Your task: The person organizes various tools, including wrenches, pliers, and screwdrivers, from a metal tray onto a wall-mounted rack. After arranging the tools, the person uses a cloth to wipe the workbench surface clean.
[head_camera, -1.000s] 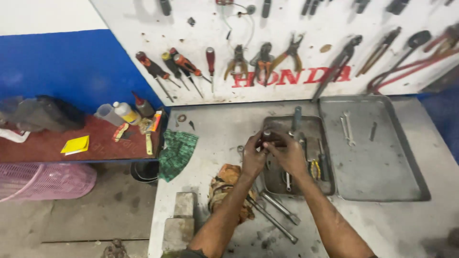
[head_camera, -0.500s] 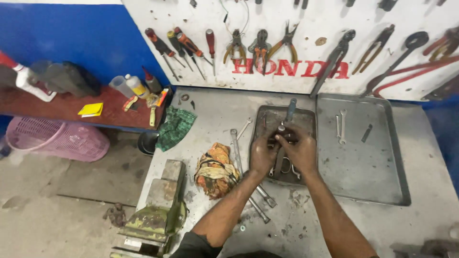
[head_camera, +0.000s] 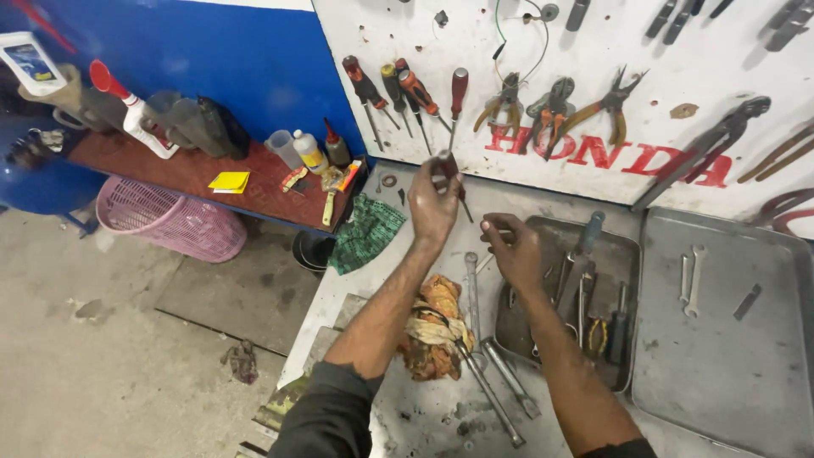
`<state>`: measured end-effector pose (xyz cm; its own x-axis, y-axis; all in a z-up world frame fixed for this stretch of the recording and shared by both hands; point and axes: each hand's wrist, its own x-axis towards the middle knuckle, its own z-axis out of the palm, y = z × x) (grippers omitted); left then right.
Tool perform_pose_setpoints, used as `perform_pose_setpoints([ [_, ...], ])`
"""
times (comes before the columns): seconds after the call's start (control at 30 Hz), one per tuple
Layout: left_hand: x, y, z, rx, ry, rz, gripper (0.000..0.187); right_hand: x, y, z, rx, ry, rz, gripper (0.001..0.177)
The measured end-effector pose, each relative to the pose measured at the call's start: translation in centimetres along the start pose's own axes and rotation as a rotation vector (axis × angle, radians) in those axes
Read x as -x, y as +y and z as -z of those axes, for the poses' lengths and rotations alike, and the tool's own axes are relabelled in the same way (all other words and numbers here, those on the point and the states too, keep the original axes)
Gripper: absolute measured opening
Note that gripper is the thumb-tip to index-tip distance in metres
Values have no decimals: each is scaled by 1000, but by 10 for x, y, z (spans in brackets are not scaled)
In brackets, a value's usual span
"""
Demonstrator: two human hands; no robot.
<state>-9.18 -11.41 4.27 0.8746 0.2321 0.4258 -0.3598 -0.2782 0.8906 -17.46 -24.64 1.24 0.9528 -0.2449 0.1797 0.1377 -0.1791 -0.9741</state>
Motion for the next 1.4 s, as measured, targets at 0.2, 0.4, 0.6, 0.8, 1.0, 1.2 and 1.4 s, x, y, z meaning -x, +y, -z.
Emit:
perform_pose_setpoints([
  [0.2,-99,-25,-21,-159,99,-55,47,4,14,-1,19,-53,-126,30],
  [0.4,-144,-19,-40,-282,196,-149,46,2,54,18,80,-70,-197,29],
  [0.6,-158,-37,-59,-317,163,-117,43,7,90,29,142,-82,-154,30],
  [0.8,-144,-40,-59,-416,59,-158,57,17,85,39,194,-113,-186,24],
  [1.0,-142,-40,-48,-632,-82,-197,60,26,89,51,239,-99,-239,24],
  [1.2,-150,-73,-47,-858,-193,-208,50,39,117,58,136,-82,-112,43],
  [1.4,-143,-70,-44,-839,-174,-308,48,53,119,70,128,-43,-218,38],
])
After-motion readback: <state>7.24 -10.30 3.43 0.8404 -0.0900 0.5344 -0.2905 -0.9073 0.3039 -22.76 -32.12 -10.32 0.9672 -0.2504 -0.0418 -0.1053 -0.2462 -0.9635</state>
